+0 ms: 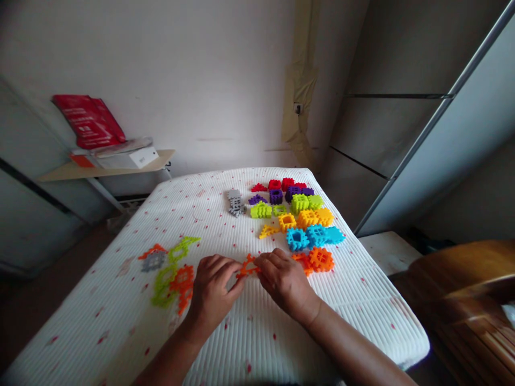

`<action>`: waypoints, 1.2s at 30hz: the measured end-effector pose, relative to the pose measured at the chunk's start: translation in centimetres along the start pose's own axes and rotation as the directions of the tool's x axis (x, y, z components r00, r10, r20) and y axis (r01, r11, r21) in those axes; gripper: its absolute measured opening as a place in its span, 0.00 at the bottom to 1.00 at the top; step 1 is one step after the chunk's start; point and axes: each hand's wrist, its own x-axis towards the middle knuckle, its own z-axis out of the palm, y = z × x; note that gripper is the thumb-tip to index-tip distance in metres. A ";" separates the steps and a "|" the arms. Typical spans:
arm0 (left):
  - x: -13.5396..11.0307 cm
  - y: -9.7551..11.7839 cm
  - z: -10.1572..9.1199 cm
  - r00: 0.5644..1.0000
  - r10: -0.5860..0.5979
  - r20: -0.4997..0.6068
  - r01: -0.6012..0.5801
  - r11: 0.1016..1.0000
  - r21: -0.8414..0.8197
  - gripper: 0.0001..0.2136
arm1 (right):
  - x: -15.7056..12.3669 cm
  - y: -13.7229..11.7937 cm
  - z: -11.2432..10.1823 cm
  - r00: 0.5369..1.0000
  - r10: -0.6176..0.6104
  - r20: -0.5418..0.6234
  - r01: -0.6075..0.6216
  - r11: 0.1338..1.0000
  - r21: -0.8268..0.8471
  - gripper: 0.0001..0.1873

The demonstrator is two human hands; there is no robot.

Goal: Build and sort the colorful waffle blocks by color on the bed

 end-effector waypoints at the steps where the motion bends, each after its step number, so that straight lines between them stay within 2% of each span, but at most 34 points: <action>1: 0.1 0.2 0.0 1.000 0.004 -0.007 -0.004 1.000 -0.012 0.01 | 0.0 0.2 -0.4 1.000 -0.005 0.007 0.005 1.000 0.005 0.09; 7: 0.8 1.4 0.5 0.997 0.029 -0.066 -0.040 0.984 -0.174 0.05 | 0.0 2.1 -2.6 1.000 -0.006 0.013 0.006 1.000 -0.019 0.06; 11: 0.4 0.9 1.2 0.995 -0.021 -0.100 -0.008 0.962 -0.275 0.11 | -0.5 3.9 -3.3 0.997 0.074 0.020 -0.074 0.997 0.017 0.06; 14: -0.1 0.3 1.9 0.994 -0.065 -0.083 0.035 0.947 -0.320 0.13 | -0.8 4.6 -3.3 0.992 0.106 0.063 -0.109 0.993 0.044 0.05; 20: -0.5 0.1 3.2 0.997 -0.070 0.017 0.072 0.944 -0.323 0.18 | -1.2 5.1 -2.8 0.985 0.111 0.130 -0.115 0.993 0.025 0.06; 29: -0.5 0.2 3.7 0.994 -0.073 0.085 0.095 0.950 -0.299 0.17 | -1.5 5.6 -2.2 0.990 0.054 0.133 -0.047 0.998 -0.051 0.06; 36: -0.5 0.0 4.2 0.990 -0.065 0.122 0.098 0.951 -0.293 0.17 | -1.4 5.3 -2.4 0.987 0.063 0.148 -0.058 0.998 -0.040 0.07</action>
